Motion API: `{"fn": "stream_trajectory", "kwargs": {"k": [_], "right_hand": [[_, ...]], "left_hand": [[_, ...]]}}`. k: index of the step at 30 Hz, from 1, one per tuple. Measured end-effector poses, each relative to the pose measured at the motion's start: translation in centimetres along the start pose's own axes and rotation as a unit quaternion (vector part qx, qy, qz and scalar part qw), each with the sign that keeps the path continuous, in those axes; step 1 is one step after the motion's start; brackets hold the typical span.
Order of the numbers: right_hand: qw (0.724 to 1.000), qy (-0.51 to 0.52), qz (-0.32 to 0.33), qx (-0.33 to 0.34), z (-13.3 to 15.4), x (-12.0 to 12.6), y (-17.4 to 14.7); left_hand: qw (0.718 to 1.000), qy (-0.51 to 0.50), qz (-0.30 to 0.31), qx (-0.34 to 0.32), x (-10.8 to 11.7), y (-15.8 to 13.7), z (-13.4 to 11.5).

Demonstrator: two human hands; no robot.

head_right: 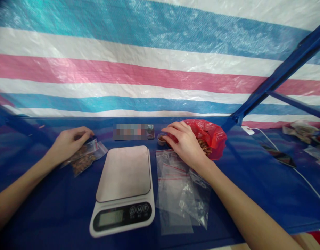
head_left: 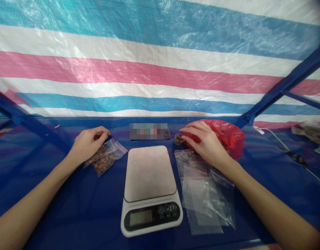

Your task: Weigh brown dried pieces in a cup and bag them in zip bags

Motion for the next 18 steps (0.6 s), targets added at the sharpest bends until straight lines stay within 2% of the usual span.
{"fn": "stream_trajectory", "kwargs": {"k": [5, 8, 11, 14, 16, 18], "right_hand": [[0.999, -0.02, 0.025, -0.038, -0.2, -1.1, -0.6], [0.999, -0.011, 0.042, -0.027, 0.3, -1.2, -0.7], [0.999, -0.028, -0.01, -0.013, 0.2, 0.7, -0.8], [0.989, -0.097, -0.078, -0.085, -2.3, 3.8, -1.2], [0.971, -0.176, -0.02, -0.157, -5.0, 4.8, -1.5], [0.971, -0.178, 0.058, -0.151, -7.3, 4.5, -1.8]], "left_hand": [[1.0, 0.018, 0.006, -0.009, -0.2, 0.1, 0.3], [1.0, 0.011, 0.0, -0.007, -0.2, 0.0, 0.3], [1.0, 0.009, -0.001, -0.005, -0.2, -0.1, 0.3], [1.0, 0.008, 0.0, 0.0, -0.2, -0.1, 0.4], [1.0, 0.011, 0.0, 0.0, -0.3, -0.1, 0.4], [1.0, 0.018, 0.001, -0.002, -0.3, 0.0, 0.4]]}}
Point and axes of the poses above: each hand's wrist, its own y-axis towards the middle knuckle, its own x-axis out of the back of the hand, z = x × y, the point moved 4 cm from there along y, towards the middle knuckle, and after that the axes turned 6 degrees about z, right-handed, at the moved point
